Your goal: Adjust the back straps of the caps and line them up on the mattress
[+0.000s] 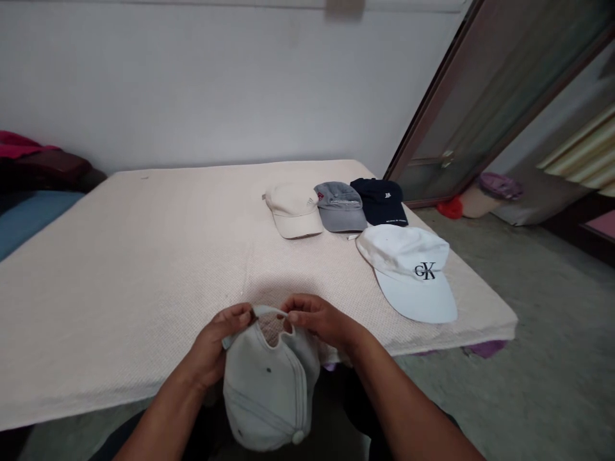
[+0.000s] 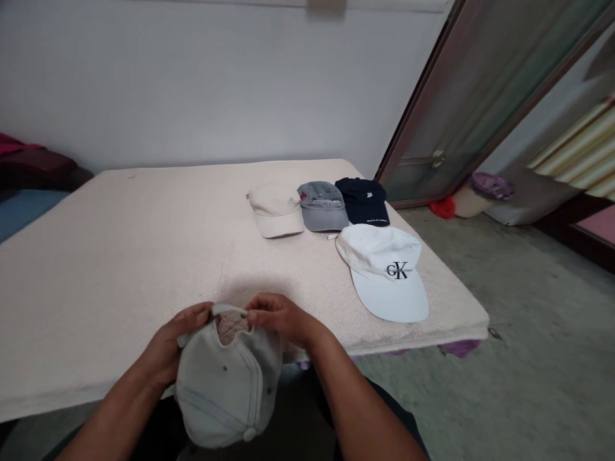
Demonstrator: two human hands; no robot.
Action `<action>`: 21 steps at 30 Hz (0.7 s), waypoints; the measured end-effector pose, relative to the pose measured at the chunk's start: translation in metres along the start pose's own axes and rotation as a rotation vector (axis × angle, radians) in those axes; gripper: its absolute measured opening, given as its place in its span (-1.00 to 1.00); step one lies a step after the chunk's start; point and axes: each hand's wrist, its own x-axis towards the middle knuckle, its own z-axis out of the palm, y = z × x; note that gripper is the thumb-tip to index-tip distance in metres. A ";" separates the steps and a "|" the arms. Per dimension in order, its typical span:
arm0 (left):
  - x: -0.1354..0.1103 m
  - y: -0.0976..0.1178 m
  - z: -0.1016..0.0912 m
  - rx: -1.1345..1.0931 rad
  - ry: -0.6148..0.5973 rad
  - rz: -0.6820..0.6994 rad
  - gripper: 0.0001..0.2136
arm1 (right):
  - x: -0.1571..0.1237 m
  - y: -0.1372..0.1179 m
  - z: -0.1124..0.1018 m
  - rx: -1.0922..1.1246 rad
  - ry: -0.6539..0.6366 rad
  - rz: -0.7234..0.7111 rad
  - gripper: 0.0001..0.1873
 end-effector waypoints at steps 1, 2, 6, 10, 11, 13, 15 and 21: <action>0.001 0.004 -0.001 -0.057 0.040 0.032 -0.90 | -0.004 -0.001 -0.003 -0.009 -0.039 0.016 -0.73; 0.002 0.008 -0.002 -0.120 0.078 0.063 -0.90 | -0.008 -0.001 -0.007 -0.006 -0.083 0.039 -0.72; 0.011 0.025 -0.003 -0.405 0.132 0.181 -0.92 | -0.017 0.005 -0.017 0.068 -0.107 0.085 -0.73; 0.026 0.033 0.005 -0.340 0.152 0.069 -0.75 | -0.017 0.006 -0.025 0.225 0.241 -0.028 -0.80; 0.030 0.032 0.009 -0.306 0.138 0.056 -0.68 | -0.016 0.003 -0.028 0.277 0.344 -0.064 -0.79; 0.038 0.026 0.018 -0.272 0.043 0.076 -0.56 | -0.015 -0.005 -0.033 0.344 0.536 -0.149 -0.78; 0.044 0.017 0.028 -0.248 -0.077 0.080 -0.53 | -0.015 -0.015 -0.041 0.334 0.690 -0.242 -0.78; 0.062 -0.004 0.049 -0.094 -0.097 0.164 -0.75 | -0.007 -0.026 -0.074 0.119 0.929 -0.406 -0.78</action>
